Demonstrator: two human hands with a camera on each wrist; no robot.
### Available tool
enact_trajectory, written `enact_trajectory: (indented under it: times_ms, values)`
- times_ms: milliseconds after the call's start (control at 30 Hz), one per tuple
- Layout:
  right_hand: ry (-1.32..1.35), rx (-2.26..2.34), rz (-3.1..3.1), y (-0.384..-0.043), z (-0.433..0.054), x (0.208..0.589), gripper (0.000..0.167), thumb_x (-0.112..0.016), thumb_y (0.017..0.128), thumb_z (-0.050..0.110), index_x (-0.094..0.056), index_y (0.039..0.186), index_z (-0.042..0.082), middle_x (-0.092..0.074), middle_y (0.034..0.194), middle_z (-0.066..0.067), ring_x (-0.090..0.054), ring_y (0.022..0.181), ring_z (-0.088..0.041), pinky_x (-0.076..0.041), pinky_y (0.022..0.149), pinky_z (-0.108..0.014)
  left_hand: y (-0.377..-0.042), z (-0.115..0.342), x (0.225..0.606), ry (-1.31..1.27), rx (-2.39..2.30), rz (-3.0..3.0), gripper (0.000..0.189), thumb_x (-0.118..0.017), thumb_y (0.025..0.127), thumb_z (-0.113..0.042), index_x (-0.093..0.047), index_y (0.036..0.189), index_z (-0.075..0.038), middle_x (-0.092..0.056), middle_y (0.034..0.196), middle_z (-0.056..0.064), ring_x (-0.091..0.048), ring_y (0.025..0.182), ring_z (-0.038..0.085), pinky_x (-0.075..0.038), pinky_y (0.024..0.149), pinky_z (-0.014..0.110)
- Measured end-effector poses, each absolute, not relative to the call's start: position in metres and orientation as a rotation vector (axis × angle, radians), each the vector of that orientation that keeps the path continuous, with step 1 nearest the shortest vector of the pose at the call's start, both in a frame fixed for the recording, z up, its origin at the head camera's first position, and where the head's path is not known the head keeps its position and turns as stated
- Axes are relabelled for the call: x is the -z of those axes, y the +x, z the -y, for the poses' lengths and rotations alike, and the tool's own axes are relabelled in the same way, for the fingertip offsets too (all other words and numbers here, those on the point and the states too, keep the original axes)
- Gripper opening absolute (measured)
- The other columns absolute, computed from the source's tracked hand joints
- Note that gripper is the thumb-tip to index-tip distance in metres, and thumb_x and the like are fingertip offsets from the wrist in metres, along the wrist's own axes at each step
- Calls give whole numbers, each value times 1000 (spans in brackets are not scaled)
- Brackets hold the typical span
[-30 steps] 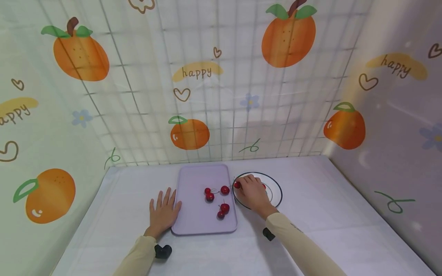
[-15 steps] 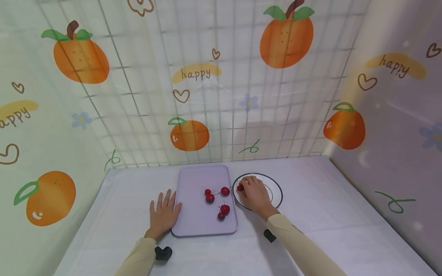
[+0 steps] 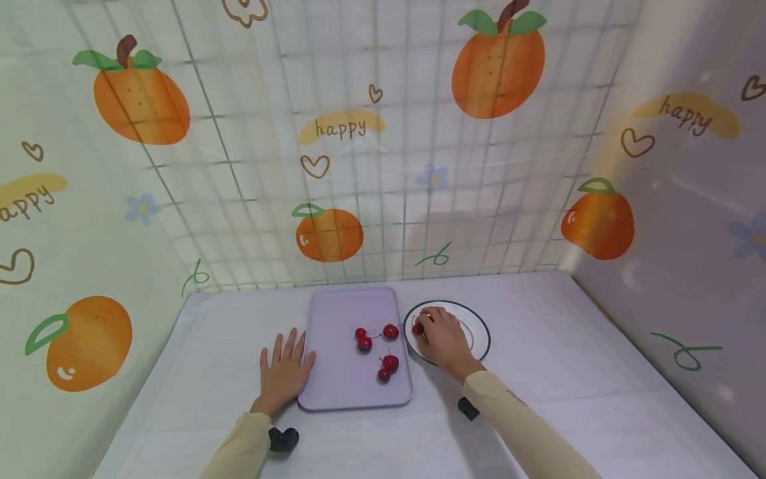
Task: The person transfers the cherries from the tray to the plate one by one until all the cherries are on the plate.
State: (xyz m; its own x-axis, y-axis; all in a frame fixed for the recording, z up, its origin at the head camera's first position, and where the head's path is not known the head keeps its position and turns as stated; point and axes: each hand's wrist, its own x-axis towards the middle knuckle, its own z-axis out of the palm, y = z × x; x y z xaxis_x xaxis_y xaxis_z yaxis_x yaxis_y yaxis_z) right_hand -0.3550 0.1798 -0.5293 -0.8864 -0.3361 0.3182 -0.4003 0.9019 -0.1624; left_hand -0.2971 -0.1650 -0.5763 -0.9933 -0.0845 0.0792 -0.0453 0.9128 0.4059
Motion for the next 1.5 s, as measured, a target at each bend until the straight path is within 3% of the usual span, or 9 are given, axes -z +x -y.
enact_trajectory:
  times_ms: [500,1000,1500]
  values:
    - [645,-336,2757,-354,-180,520,28,-72,93,18,-69,118,6,-66,131,-16,-58,126,-35,-49,109,-59,-294,164,567,105,655,2977,63,-40,106,-48,-36,161,-18,-24,173,6,-11,163,38,-1,128,66]
    - [667,-365,2778,-360,-164,512,33,-66,97,21,-68,125,5,-68,129,-13,-57,128,-34,-46,110,-58,-298,167,576,92,622,2979,64,-37,106,-53,-34,162,-22,-22,174,3,-9,163,36,-2,128,65]
    - [618,-233,2882,-362,-152,511,44,-67,97,27,-66,131,0,-62,139,-18,-51,135,-38,-43,116,-59,-296,165,578,94,631,2982,65,-35,106,-52,-31,163,-21,-20,174,3,-8,164,35,0,128,63]
